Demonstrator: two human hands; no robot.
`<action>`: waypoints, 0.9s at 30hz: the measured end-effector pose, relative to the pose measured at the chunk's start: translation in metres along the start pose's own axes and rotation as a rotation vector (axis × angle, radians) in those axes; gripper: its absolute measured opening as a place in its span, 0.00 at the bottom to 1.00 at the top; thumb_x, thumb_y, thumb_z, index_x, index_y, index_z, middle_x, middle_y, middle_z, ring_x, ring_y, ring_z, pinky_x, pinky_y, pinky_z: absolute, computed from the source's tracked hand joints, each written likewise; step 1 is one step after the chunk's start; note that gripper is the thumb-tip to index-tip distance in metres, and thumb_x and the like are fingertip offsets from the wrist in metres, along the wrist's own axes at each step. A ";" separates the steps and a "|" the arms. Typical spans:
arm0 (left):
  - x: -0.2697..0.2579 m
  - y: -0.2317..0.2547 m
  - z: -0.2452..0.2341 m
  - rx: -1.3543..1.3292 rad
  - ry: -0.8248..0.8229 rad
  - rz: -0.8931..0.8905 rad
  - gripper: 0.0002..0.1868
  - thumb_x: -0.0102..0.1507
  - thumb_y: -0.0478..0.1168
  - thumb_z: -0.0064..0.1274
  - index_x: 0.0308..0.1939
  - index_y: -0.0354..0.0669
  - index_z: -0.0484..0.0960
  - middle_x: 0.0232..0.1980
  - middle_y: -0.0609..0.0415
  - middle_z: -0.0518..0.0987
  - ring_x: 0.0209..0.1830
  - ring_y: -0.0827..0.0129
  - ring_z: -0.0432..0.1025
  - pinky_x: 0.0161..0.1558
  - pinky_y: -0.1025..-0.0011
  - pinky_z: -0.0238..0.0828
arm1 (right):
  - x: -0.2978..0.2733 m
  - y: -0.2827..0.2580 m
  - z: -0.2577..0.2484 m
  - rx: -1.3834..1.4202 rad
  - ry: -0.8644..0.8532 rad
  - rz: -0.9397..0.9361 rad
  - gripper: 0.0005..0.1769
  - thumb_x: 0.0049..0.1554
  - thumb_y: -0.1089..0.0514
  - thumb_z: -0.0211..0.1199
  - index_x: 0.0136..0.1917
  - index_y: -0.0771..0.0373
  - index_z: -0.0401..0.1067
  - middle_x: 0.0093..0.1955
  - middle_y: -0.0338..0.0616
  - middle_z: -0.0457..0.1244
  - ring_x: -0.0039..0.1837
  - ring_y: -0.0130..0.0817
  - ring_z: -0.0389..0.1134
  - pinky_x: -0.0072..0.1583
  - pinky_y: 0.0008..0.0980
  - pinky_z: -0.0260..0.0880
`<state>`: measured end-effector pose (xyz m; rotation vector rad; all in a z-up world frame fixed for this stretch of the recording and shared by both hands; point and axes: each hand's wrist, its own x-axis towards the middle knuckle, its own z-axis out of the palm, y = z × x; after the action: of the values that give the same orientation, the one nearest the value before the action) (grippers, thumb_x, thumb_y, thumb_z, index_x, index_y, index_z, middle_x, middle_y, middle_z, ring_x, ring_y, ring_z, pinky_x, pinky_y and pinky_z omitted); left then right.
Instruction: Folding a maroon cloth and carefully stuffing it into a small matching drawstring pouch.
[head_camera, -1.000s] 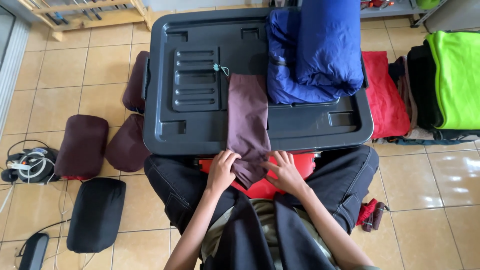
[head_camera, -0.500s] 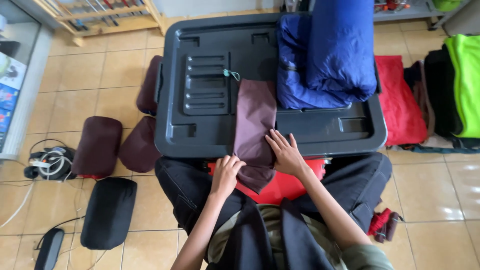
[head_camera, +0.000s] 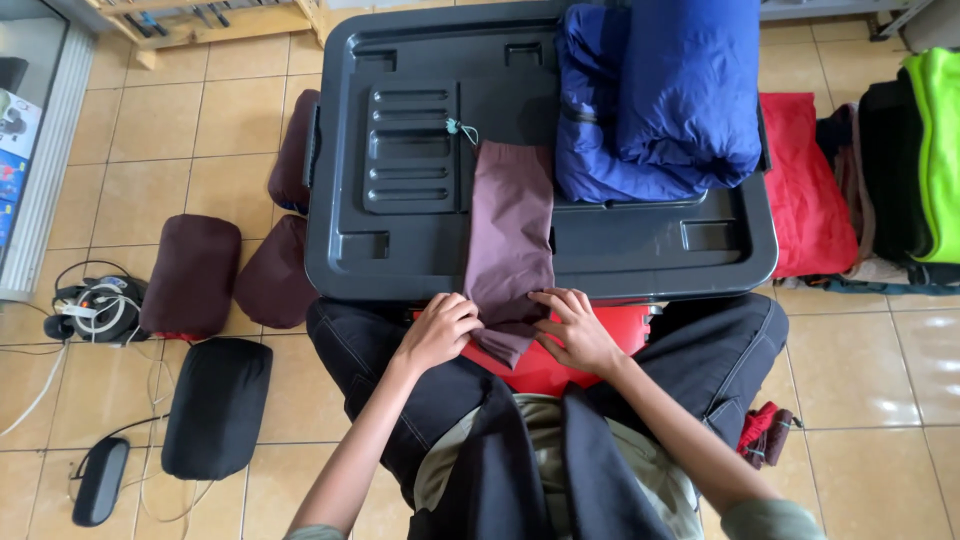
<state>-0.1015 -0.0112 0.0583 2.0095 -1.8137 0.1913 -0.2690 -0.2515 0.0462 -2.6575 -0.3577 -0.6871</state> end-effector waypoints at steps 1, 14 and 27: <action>0.004 0.006 -0.008 -0.093 0.043 -0.067 0.06 0.54 0.33 0.58 0.33 0.47 0.81 0.40 0.58 0.76 0.48 0.63 0.71 0.53 0.62 0.69 | -0.001 0.000 0.000 0.092 0.006 0.102 0.07 0.57 0.50 0.63 0.39 0.52 0.76 0.63 0.40 0.64 0.66 0.44 0.63 0.62 0.44 0.58; 0.020 0.003 0.043 -0.268 0.194 -0.567 0.07 0.68 0.45 0.53 0.41 0.49 0.82 0.25 0.59 0.73 0.35 0.62 0.72 0.43 0.65 0.65 | 0.071 0.080 0.023 -0.011 0.136 0.407 0.13 0.61 0.59 0.56 0.59 0.55 0.71 0.52 0.45 0.65 0.56 0.47 0.66 0.52 0.42 0.68; 0.052 -0.025 0.067 -0.181 0.412 -0.844 0.10 0.67 0.41 0.53 0.52 0.50 0.80 0.31 0.52 0.82 0.38 0.57 0.79 0.44 0.62 0.70 | 0.144 0.121 0.059 0.072 0.033 0.484 0.16 0.60 0.56 0.58 0.61 0.49 0.75 0.62 0.45 0.65 0.67 0.50 0.64 0.64 0.51 0.68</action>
<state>-0.0818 -0.0843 0.0127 2.2057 -0.6293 0.1548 -0.0826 -0.3143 0.0370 -2.5139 0.2613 -0.5455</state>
